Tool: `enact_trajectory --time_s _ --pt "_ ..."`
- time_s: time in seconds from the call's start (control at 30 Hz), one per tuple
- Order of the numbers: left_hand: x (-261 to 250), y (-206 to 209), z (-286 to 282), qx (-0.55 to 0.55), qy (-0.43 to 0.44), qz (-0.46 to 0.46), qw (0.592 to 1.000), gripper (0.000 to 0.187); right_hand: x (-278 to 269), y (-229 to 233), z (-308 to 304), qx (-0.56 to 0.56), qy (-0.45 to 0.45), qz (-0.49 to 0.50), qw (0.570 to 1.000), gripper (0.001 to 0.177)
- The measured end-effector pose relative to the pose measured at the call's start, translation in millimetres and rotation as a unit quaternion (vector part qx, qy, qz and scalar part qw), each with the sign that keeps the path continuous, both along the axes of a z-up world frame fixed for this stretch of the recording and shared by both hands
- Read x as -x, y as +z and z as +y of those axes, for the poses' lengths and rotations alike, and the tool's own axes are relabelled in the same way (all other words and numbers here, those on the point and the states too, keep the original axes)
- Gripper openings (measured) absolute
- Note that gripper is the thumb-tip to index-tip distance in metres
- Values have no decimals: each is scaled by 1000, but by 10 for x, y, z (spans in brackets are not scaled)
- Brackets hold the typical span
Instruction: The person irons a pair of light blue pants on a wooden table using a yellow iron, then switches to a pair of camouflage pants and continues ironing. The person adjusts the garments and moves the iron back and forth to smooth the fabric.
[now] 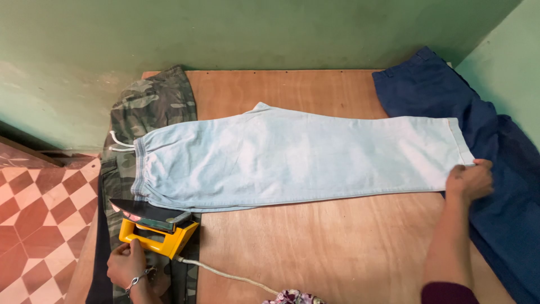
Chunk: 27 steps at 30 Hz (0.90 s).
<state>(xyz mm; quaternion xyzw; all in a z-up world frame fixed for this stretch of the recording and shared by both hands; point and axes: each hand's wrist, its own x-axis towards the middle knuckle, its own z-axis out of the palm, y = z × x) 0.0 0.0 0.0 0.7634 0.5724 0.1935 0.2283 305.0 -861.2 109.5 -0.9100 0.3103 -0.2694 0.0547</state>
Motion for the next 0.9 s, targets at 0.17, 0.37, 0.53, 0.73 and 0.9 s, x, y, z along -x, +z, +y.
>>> enact_trajectory --time_s 0.17,0.37,0.53,0.73,0.9 --pt "-189 38 1 -38 -11 79 996 60 -66 -211 188 7 -20 -61 998 57" --pt "-288 562 -416 -85 -65 -168 980 43 61 -310 -11 -70 26 -87 993 28" --pt "-649 1541 -1184 26 -202 -284 937 28 -117 86 513 -80 234 -207 947 16" --pt "-1238 2201 -1910 188 -283 -324 883 28 16 182 2894 -374 562 -83 733 26" --pt "-1129 2429 -2087 212 -303 -194 909 31 -8 104 3010 -245 469 -117 841 35"
